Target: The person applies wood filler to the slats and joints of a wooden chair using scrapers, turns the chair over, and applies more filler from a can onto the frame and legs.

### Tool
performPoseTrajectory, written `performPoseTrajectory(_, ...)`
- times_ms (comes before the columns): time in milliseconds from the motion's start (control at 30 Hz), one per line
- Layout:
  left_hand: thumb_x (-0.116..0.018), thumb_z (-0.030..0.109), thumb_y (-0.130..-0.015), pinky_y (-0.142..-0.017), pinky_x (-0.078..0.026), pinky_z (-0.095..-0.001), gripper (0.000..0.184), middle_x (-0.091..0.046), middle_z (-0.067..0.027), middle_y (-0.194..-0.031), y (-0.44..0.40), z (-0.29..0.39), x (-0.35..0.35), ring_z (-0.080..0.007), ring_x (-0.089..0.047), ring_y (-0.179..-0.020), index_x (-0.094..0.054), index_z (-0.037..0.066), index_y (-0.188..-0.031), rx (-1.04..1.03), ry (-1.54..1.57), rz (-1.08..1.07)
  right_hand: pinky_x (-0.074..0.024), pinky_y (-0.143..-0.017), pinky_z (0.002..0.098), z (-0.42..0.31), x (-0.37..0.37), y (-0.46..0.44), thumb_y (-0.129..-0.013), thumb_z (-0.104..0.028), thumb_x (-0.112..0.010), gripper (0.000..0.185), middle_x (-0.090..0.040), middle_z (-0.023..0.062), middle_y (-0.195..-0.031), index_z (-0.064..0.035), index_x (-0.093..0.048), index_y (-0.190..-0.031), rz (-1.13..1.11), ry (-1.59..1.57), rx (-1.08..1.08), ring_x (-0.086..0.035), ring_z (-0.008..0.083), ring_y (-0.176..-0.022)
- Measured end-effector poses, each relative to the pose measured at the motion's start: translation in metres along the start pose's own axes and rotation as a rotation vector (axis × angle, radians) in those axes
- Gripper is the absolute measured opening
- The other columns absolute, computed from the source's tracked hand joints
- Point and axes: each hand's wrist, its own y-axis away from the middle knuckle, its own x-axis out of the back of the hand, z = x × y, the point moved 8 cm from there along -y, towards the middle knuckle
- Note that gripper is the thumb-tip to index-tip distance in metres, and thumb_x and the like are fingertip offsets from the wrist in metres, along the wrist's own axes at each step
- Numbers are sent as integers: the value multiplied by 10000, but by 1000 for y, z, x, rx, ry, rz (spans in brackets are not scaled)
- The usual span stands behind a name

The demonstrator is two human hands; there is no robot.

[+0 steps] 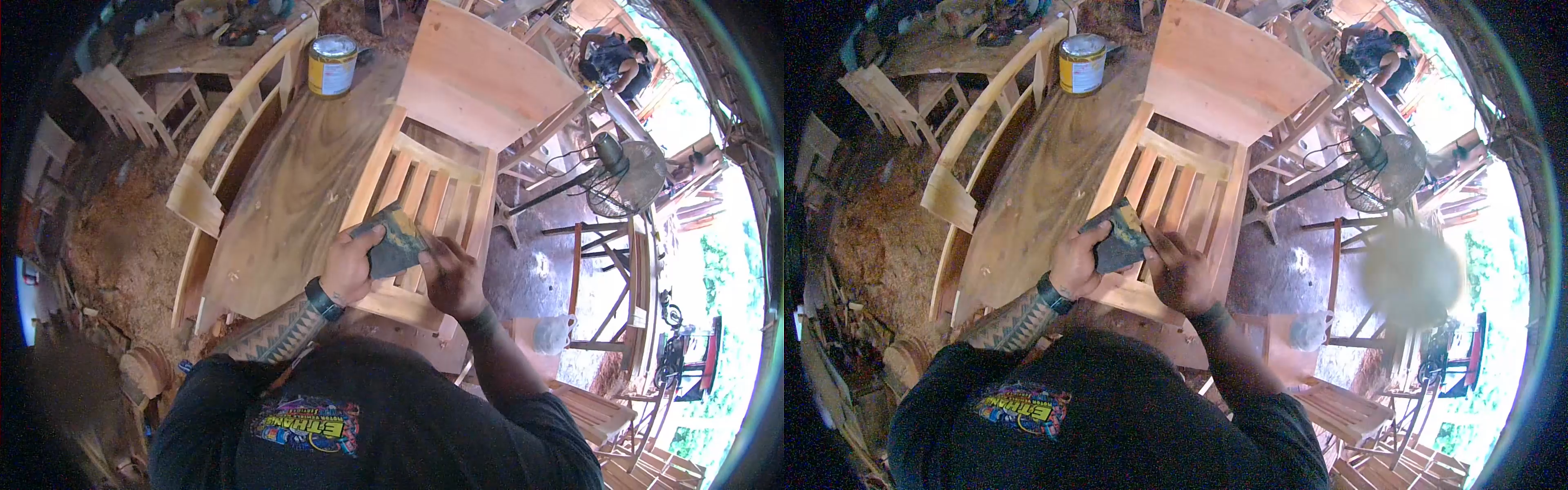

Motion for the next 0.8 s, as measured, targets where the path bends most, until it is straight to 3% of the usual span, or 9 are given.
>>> performPoseTrajectory(67, -553, 172, -1020, -721, -647, -448, 288, -716, -145, -1097, -2, -2, 10, -267, -742, -877, -612, -19, -1228, -33, -16, 17, -552, -711, 459, 4, -4, -1, -942, -98, -603, 401, -665, 233, -950, -31, -597, -1338, -58, -6, -6, -676, 416, -843)
performPoseTrajectory(167, -567, 167, -1014, -736, -647, -429, 283, -723, -139, -1067, -3, -5, 24, -259, -741, -874, -617, -33, -1208, -63, -9, 52, -556, -747, 463, 14, -13, 5, -934, -91, -592, 406, -673, 221, -980, -21, -596, -1334, -198, 7, 2, -678, 401, -884)
performPoseTrajectory(267, -583, 158, -1006, -763, -646, -420, 273, -728, -131, -1032, 2, 10, 14, -247, -739, -874, -627, -46, -1182, -86, 42, 31, -567, -814, 478, 30, -42, 23, -933, -99, -580, 368, -697, 159, -1149, -77, -612, -1299, -496, 260, 143, -682, 358, -1032)
performPoseTrajectory(367, -596, 142, -1000, -780, -639, -394, 259, -729, -123, -1024, -7, 25, 14, -225, -735, -877, -638, -52, -1166, -81, -106, -4, -560, -875, 459, 61, -40, 34, -878, -49, -608, 453, -689, 157, -1113, -108, -636, -1326, -413, 241, 196, -660, 369, -1056)
performPoseTrajectory(467, -600, 132, -1003, -746, -600, -310, 235, -733, -91, -987, -10, 27, 13, -160, -722, -850, -660, -61, -1123, -19, -351, 59, -548, -908, 449, 12, 27, -11, -848, 8, -605, 465, -685, 128, -1184, -143, -667, -1284, -141, 127, 93, -652, 344, -1101)
performPoseTrajectory(600, -605, 131, -1004, -730, -559, -272, 229, -725, -61, -933, -26, 16, 2, -114, -687, -828, -674, -64, -1103, -27, -504, -4, -496, -977, 431, 3, 31, -22, -854, 19, -611, 457, -677, 90, -1243, -148, -674, -1274, -257, 204, 262, -633, 313, -1149)
performPoseTrajectory(633, -607, 132, -1004, -735, -551, -268, 229, -721, -54, -921, -33, 9, 2, -106, -677, -828, -677, -63, -1101, -29, -504, -23, -484, -960, 433, 16, 20, -20, -897, -125, -576, 413, -659, 75, -1257, -177, -657, -1299, -304, 266, 258, -618, 290, -1129)
performPoseTrajectory(733, -615, 136, -999, -763, -542, -277, 234, -714, -42, -918, -50, 1, 7, -100, -663, -840, -676, -58, -1115, -69, -656, -25, -478, -944, 437, 38, 10, -20, -904, -137, -573, 348, -661, 65, -1256, -166, -678, -1234, -422, 242, 182, -619, 279, -1116)
performPoseTrajectory(800, -625, 151, -994, -793, -542, -288, 255, -721, -43, -958, -58, 7, 11, -113, -672, -859, -675, -57, -1134, -122, -520, 67, -516, -905, 450, 56, 5, -16, -913, -136, -554, 309, -685, 76, -1207, -159, -685, -1193, -490, 269, 237, -651, 296, -1039)
